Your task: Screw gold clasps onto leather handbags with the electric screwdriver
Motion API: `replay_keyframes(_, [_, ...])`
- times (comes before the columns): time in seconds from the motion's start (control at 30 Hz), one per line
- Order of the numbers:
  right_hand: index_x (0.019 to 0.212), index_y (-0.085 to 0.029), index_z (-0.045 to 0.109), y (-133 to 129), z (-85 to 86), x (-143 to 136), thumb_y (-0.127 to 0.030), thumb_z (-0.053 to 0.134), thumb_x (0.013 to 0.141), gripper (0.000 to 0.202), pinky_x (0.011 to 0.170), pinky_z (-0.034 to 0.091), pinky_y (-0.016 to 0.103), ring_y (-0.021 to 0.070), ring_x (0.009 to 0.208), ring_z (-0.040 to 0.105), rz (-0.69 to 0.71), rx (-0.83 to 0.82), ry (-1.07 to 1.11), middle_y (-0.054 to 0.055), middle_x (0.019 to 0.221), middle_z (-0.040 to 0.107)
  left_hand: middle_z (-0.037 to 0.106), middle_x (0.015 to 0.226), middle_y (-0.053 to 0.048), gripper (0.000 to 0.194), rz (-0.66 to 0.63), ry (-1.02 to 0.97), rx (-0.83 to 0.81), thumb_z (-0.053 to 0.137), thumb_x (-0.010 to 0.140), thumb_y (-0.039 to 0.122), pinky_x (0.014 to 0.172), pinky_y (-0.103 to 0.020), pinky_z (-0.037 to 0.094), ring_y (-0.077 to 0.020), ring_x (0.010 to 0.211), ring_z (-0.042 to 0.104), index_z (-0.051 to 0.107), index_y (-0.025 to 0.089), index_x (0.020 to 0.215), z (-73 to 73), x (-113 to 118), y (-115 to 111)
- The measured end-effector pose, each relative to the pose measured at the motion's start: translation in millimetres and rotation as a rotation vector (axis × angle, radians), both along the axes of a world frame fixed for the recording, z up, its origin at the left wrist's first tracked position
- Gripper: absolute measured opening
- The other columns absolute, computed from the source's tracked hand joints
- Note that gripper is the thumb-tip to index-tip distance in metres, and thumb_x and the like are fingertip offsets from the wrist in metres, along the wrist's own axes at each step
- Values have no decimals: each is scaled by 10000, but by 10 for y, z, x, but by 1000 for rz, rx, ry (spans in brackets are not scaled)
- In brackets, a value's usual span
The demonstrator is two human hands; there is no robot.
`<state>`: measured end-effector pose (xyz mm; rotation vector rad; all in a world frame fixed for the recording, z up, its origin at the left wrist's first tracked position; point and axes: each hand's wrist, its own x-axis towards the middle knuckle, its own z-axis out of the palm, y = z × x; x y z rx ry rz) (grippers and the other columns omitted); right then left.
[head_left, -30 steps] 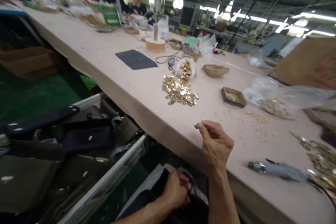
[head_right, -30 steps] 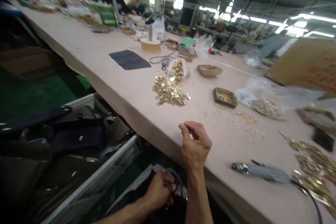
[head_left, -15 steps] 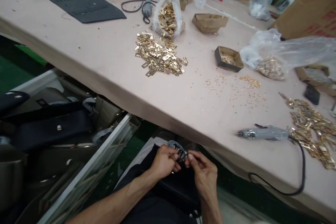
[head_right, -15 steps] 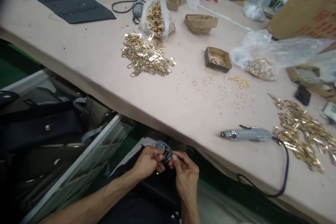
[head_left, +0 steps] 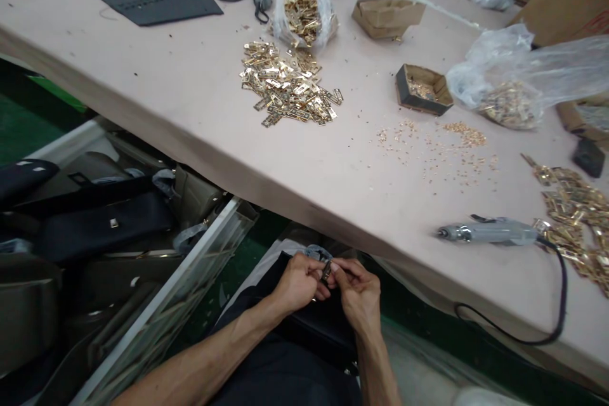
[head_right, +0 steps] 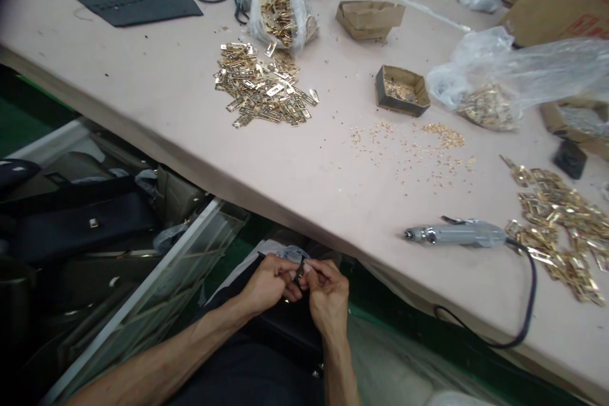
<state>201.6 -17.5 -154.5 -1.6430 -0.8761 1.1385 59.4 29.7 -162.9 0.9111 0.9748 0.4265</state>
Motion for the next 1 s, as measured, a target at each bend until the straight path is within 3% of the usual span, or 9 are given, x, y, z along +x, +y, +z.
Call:
replay_keyframes(0.33, [950, -171, 766, -105, -83, 13, -423, 784, 783, 303, 588, 541, 272, 178, 656, 661, -84, -38, 3, 57, 849, 675, 696, 664, -72, 268, -1, 32, 50, 504, 849, 124, 526, -233, 589, -163, 561, 709, 770, 94, 840, 9, 47, -86])
replay_keyframes(0.63, [1045, -202, 763, -230, -43, 89, -320, 696, 860, 230, 661, 524, 264, 174, 758, 658, 21, 78, -277, 53, 901, 684, 734, 641, -96, 290, 8, 62, 58, 521, 870, 115, 537, -276, 609, -189, 565, 722, 792, 95, 968, -10, 103, -149])
replay_keyframes(1.0, [963, -195, 776, -265, -24, 125, -309, 695, 832, 191, 659, 534, 269, 181, 727, 661, 5, 79, -299, 54, 871, 703, 754, 678, -107, 304, -8, 83, 95, 530, 869, 120, 553, -307, 620, -204, 572, 731, 783, 102, 1037, 8, 127, -223])
